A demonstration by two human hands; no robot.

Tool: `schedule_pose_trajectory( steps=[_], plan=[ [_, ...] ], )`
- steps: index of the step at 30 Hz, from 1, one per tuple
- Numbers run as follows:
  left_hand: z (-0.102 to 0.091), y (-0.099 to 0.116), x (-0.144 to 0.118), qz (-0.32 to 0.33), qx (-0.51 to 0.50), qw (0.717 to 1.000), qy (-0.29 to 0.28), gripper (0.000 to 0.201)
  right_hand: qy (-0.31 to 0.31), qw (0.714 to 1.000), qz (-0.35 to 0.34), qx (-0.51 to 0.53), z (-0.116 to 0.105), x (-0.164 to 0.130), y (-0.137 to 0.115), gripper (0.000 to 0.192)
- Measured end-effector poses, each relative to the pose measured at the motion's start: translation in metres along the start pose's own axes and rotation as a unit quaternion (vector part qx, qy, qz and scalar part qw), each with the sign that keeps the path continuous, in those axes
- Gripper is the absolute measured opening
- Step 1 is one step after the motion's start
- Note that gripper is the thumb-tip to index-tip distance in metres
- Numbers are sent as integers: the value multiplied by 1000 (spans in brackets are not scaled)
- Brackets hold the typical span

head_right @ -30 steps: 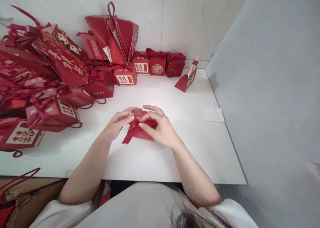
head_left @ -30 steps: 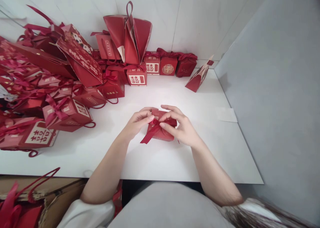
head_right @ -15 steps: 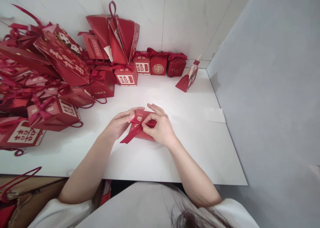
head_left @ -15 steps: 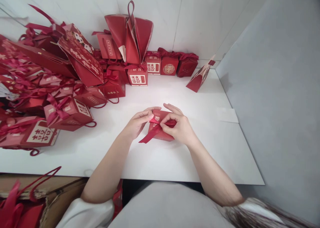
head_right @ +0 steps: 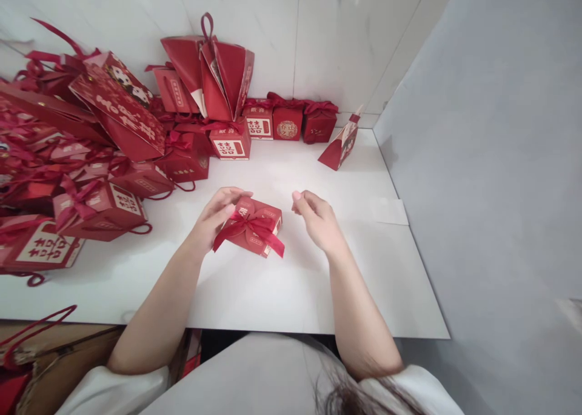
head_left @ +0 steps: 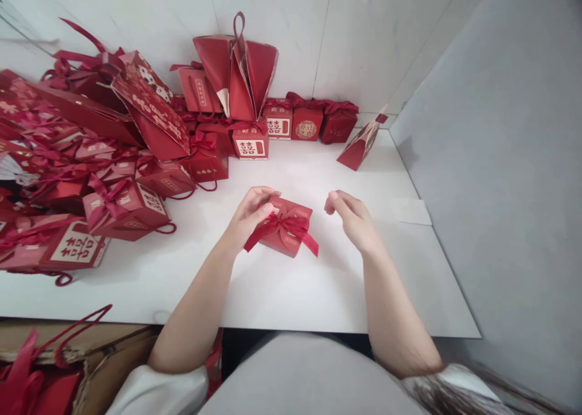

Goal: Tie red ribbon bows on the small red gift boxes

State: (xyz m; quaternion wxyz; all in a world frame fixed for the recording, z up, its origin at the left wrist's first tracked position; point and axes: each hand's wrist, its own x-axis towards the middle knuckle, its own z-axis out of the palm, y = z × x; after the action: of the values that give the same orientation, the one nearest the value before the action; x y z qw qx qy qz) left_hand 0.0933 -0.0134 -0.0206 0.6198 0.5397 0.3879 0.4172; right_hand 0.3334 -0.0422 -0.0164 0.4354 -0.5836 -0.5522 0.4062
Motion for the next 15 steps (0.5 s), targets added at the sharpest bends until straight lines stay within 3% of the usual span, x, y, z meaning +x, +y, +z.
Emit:
schedule_pose_trajectory(
  steps=[4,8,15],
  plan=[
    [6,1,-5,0,94,995,-29,45,-115,992,46,-24,-5,-4,-5,57],
    [5,3,-6,33,145,988,-35,48,-160,986,21,-38,8,-10,-11,50],
    [2,6,-6,25,199,978,-55,21,-59,994,-94,-19,19,-11,-8,22]
  ],
)
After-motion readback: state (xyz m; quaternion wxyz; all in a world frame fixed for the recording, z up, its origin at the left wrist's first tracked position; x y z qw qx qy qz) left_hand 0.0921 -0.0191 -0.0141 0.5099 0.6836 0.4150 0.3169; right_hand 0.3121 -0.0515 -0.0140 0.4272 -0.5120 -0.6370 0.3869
